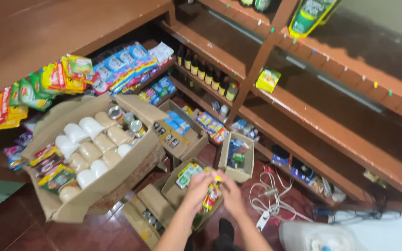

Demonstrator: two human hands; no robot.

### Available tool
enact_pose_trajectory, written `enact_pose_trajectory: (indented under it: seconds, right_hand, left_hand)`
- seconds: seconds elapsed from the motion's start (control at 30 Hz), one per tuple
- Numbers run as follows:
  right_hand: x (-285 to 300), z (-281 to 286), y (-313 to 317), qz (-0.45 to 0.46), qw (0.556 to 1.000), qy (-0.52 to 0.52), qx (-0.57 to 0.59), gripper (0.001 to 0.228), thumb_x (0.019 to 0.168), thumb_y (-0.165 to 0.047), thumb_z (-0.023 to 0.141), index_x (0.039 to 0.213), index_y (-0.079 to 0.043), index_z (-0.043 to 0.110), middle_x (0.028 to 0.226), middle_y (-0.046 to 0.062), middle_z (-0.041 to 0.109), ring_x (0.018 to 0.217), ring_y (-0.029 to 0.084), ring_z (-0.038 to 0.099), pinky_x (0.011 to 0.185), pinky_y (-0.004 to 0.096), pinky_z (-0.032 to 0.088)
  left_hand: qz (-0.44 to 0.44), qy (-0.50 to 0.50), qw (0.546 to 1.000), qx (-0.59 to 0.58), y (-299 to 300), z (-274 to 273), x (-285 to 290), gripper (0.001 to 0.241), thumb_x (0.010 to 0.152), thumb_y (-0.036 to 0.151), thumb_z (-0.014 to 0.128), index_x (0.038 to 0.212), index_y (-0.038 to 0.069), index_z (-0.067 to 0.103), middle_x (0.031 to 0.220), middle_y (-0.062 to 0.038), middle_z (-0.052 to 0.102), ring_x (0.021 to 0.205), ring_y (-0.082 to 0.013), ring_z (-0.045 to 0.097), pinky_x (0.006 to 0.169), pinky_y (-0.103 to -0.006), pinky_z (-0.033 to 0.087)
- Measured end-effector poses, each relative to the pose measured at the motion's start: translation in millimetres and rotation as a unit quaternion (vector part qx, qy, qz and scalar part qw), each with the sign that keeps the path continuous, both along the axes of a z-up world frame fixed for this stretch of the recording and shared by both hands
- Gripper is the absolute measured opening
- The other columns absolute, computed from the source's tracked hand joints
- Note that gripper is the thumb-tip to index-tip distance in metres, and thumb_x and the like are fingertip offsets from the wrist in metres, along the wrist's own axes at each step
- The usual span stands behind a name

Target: Organizing various grocery items including condiment sachets, canned goods, and bags of rice on shelves and within boxes.

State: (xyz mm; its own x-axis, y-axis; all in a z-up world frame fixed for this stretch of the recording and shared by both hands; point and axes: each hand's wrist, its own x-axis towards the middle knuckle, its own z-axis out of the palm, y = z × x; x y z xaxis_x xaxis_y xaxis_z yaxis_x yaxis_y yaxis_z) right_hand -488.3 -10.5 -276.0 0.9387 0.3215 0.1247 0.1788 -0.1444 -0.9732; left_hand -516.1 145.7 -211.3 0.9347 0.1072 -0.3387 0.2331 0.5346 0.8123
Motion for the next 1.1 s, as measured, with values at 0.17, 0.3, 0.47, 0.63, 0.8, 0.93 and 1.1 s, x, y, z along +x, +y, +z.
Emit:
enact_pose_trajectory:
  seconds: [0.17, 0.3, 0.47, 0.63, 0.8, 0.93, 1.1]
  right_hand:
    - [-1, 52, -7, -0.052, 0.998, 0.025, 0.029, 0.035, 0.098, -0.026, 0.060, 0.123, -0.003, 0.070, 0.123, 0.009, 0.071, 0.118, 0.020, 0.063, 0.102, 0.033, 0.046]
    - [4, 70, -18, -0.050, 0.989, 0.114, 0.075, 0.040, 0.101, -0.038, 0.058, 0.113, -0.002, 0.073, 0.100, 0.005, 0.075, 0.089, 0.013, 0.069, 0.079, 0.030, 0.057]
    - [13, 116, -23, -0.051, 0.992, 0.081, 0.078, 0.043, 0.102, -0.040, 0.058, 0.111, 0.000, 0.073, 0.098, 0.005, 0.076, 0.088, 0.011, 0.068, 0.078, 0.029, 0.056]
    - [20, 161, -26, -0.081, 0.985, 0.069, 0.136, 0.038, 0.102, -0.037, 0.057, 0.114, -0.003, 0.069, 0.103, 0.002, 0.073, 0.093, 0.010, 0.065, 0.083, 0.029, 0.054]
    - [21, 186, -31, -0.117, 0.975, 0.048, 0.183, 0.036, 0.105, -0.033, 0.055, 0.112, -0.001, 0.070, 0.103, 0.003, 0.072, 0.093, 0.010, 0.063, 0.085, 0.029, 0.052]
    - [23, 199, -30, -0.125, 0.960, 0.054, 0.243, 0.034, 0.106, -0.030, 0.055, 0.112, 0.000, 0.069, 0.103, 0.005, 0.072, 0.093, 0.011, 0.065, 0.086, 0.030, 0.053]
    - [28, 208, -26, -0.142, 0.927, 0.090, 0.334, 0.030, 0.107, -0.029, 0.055, 0.113, -0.001, 0.066, 0.102, 0.006, 0.072, 0.091, 0.015, 0.066, 0.084, 0.034, 0.054]
  left_hand:
    - [0.037, -0.130, 0.962, 0.236, 4, 19, -10, 0.027, 0.089, 0.016, 0.078, 0.108, 0.000, 0.067, 0.097, -0.003, 0.069, 0.091, -0.0123, 0.064, 0.084, -0.0277, 0.053]
    - [-0.039, -0.181, 0.927, 0.326, 5, 71, -23, 0.068, 0.066, 0.014, 0.092, 0.124, 0.005, 0.057, 0.109, -0.005, 0.063, 0.094, -0.0151, 0.061, 0.083, -0.0319, 0.054]
    - [-0.158, -0.138, 0.955, 0.210, -10, 73, -17, 0.052, 0.077, 0.016, 0.086, 0.122, 0.006, 0.061, 0.108, -0.003, 0.071, 0.098, -0.0119, 0.066, 0.088, -0.0306, 0.055]
    - [-0.156, -0.147, 0.961, 0.173, -22, 89, -6, 0.044, 0.086, 0.019, 0.080, 0.123, 0.004, 0.062, 0.109, -0.003, 0.072, 0.097, -0.0108, 0.068, 0.087, -0.0296, 0.057]
    - [-0.184, -0.196, 0.949, 0.164, -26, 107, 9, 0.047, 0.088, 0.021, 0.079, 0.127, 0.004, 0.060, 0.110, -0.003, 0.071, 0.098, -0.0096, 0.067, 0.088, -0.0296, 0.056]
    - [-0.201, -0.199, 0.951, 0.126, -33, 97, 19, 0.050, 0.088, 0.021, 0.078, 0.131, 0.005, 0.057, 0.114, -0.002, 0.070, 0.101, -0.0083, 0.066, 0.090, -0.0287, 0.055]
    - [-0.186, -0.234, 0.936, 0.184, -32, 114, 18, 0.052, 0.090, 0.024, 0.079, 0.133, 0.005, 0.056, 0.118, -0.003, 0.070, 0.108, -0.0093, 0.064, 0.096, -0.0283, 0.053]
